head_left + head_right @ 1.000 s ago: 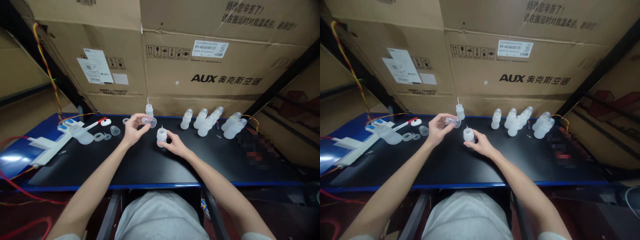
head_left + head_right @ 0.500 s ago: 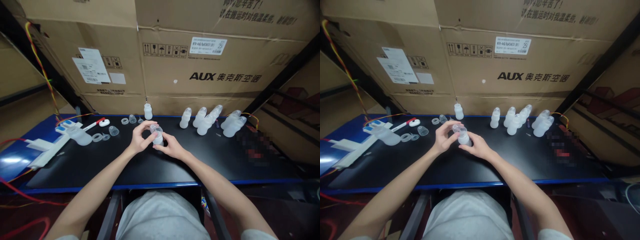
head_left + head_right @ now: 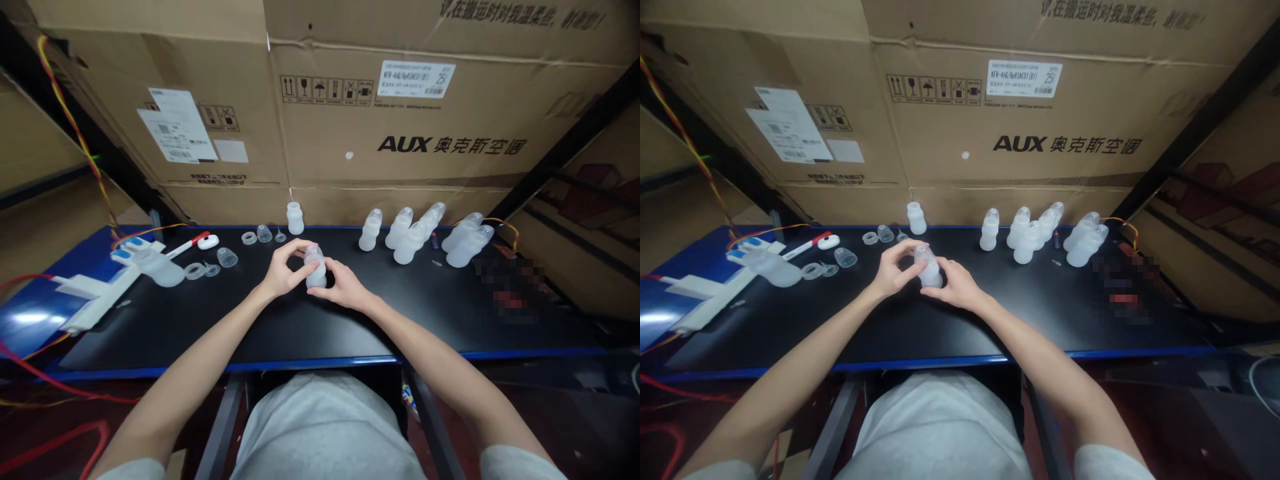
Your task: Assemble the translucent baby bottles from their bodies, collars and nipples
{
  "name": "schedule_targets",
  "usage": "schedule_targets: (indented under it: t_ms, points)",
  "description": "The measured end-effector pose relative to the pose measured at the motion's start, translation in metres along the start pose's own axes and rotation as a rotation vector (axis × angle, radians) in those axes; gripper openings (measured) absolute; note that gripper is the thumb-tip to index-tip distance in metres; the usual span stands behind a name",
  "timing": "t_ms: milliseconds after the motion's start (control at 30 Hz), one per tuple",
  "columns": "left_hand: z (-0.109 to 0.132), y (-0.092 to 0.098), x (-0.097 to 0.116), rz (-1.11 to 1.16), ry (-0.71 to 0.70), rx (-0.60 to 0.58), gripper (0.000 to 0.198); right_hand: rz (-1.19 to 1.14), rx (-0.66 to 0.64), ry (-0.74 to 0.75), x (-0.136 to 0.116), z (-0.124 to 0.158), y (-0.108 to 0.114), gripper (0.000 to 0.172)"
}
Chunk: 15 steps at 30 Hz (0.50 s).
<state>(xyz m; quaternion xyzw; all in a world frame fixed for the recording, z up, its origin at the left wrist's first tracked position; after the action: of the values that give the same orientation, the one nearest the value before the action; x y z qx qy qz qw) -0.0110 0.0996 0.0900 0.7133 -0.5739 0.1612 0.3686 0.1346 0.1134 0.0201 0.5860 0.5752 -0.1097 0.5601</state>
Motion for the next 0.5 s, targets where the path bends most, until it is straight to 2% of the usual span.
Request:
schedule_targets:
  t_ms: [133, 267, 367, 500]
  points:
    - [0.001, 0.001, -0.012, 0.044, 0.071, 0.03, 0.035, -0.096, 0.044, -0.062, 0.012, 0.001, -0.001, 0.06]
    - [0.0, 0.013, -0.032, 0.198, 0.184, 0.155, 0.04, -0.277, 0.212, -0.064, 0.012, 0.003, 0.015, 0.071]
    - [-0.002, 0.022, -0.048, 0.297, 0.257, 0.244, 0.045, -0.287, 0.369, -0.024, 0.003, 0.007, 0.036, 0.056]
    - [-0.001, 0.016, -0.063, 0.364, 0.343, 0.214, 0.052, -0.24, 0.439, -0.016, -0.007, 0.011, 0.052, 0.053]
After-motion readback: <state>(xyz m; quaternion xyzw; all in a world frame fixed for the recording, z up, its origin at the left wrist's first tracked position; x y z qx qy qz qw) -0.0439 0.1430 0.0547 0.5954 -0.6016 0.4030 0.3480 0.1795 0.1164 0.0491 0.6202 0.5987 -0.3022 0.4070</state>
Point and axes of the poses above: each hand's wrist, its own z-axis away from the middle knuckle, its own y-axis out of the back of the hand, x = y × z, the point moved 10 cm from there along -z, towards the middle knuckle, and after that the axes turned 4 degrees about -z, right-handed, at the moved point
